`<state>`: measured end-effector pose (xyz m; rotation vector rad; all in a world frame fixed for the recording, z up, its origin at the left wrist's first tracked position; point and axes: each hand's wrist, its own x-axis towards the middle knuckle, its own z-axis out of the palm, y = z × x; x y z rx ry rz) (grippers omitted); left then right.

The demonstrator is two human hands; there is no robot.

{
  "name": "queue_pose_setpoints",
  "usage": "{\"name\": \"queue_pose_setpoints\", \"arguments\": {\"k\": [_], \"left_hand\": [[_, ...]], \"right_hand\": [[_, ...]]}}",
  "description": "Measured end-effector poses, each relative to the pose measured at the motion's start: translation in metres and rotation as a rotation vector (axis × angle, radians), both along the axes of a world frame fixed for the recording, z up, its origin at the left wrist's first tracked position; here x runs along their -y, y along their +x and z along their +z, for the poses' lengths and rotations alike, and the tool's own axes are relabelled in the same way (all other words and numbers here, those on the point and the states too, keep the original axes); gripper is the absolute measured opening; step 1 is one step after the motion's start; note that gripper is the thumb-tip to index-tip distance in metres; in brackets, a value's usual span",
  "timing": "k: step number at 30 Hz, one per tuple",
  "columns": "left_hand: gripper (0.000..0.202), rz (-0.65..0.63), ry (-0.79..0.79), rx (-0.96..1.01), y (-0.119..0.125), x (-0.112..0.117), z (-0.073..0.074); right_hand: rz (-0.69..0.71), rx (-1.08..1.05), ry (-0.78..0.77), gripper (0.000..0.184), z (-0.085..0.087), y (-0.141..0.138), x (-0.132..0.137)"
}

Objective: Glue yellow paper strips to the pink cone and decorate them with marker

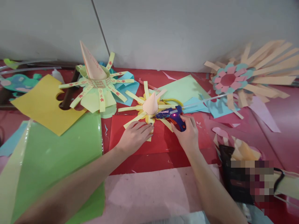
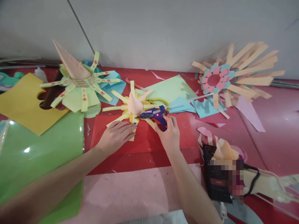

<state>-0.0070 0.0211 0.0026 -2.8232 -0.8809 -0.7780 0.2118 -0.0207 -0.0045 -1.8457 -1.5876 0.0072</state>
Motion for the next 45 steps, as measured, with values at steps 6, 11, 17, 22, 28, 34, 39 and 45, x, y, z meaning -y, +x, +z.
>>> {"name": "queue_pose_setpoints", "arguments": {"k": [6,11,17,22,28,34,39,45], "left_hand": [[0.017,-0.027,0.005,-0.001,-0.001,0.001,-0.003],[0.018,-0.096,-0.006,-0.008,-0.005,0.001,-0.005],[0.027,-0.214,-0.062,0.001,-0.006,0.001,-0.004],[0.029,-0.305,-0.097,0.04,-0.005,0.003,-0.003],[0.035,-0.332,-0.092,-0.015,-0.006,0.006,-0.001],[0.048,-0.276,-0.076,-0.139,-0.006,0.006,0.004],[0.05,-0.257,-0.12,-0.142,-0.005,0.005,0.003],[0.043,-0.222,-0.134,-0.118,-0.005,0.004,-0.003]], "right_hand": [[-0.013,0.011,-0.007,0.027,0.001,-0.001,-0.001],[-0.02,0.025,0.005,0.027,0.0,0.0,-0.001],[-0.006,0.02,-0.016,0.028,-0.001,0.004,0.0],[-0.011,-0.056,-0.04,0.031,-0.001,0.004,0.0],[-0.12,-0.199,-0.05,0.035,0.002,0.005,-0.002],[-0.22,-0.265,-0.031,0.038,0.004,0.006,-0.002],[-0.23,-0.292,-0.04,0.039,0.004,0.005,-0.002],[-0.262,-0.307,-0.049,0.04,0.005,0.005,-0.002]]}}
